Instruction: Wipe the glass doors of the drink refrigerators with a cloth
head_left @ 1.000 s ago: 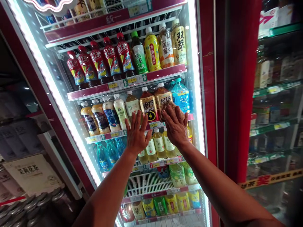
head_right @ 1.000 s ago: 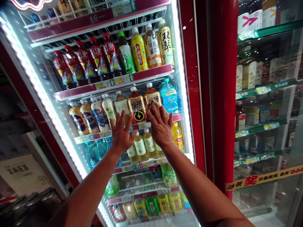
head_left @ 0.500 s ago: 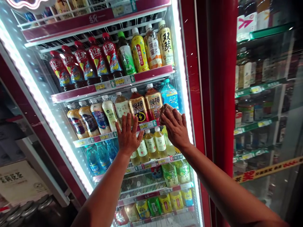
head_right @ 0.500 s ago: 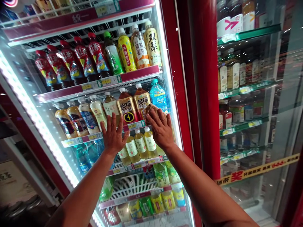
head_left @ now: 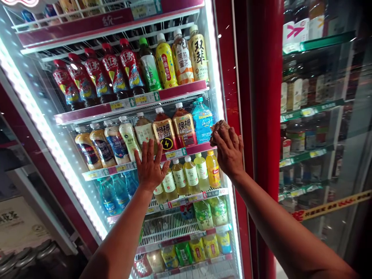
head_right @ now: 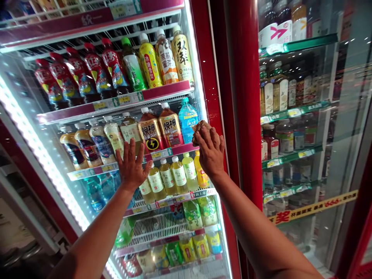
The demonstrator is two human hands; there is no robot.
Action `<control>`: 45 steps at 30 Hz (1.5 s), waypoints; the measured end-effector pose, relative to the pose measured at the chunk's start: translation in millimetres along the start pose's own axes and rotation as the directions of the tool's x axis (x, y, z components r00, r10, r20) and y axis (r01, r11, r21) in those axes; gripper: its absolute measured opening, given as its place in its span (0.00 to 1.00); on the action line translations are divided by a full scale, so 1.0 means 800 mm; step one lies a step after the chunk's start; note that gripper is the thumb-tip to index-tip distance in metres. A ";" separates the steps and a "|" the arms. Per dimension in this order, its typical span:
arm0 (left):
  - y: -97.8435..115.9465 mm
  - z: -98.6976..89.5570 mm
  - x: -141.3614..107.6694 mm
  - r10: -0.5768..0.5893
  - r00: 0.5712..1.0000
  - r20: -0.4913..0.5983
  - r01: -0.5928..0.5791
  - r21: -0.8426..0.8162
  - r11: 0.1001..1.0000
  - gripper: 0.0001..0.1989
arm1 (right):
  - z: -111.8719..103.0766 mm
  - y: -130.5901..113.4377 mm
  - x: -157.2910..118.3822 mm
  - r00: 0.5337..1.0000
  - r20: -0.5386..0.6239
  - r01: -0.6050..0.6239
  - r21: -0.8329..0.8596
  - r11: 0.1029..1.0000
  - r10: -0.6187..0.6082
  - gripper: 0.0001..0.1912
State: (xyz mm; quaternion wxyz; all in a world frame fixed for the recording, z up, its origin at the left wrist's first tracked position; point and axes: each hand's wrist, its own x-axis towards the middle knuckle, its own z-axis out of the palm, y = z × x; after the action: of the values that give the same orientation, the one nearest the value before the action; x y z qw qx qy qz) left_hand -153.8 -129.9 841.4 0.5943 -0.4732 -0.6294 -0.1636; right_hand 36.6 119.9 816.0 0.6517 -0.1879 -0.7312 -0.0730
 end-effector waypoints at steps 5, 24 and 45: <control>0.000 -0.001 -0.002 0.009 1.000 -0.012 -0.009 0.001 1.000 0.44 | -0.001 0.040 0.040 0.987 -0.069 -0.148 0.002 0.989 0.147 0.29; 0.074 0.004 -0.022 -0.030 1.000 -0.007 0.029 -0.095 0.995 0.43 | -0.010 0.043 -0.036 0.994 0.087 -0.062 0.029 0.998 0.059 0.31; 0.123 0.013 -0.043 -0.186 0.958 0.219 0.229 -0.187 0.955 0.51 | 0.004 0.029 -0.069 1.000 -0.008 0.026 0.024 0.999 -0.026 0.34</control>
State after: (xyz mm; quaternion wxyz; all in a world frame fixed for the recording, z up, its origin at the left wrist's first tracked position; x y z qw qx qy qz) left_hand -87.4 -86.8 772.6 0.4545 -0.4784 -0.7110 -0.2430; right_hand 46.3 132.4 758.0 0.6558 -0.1704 -0.7318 -0.0732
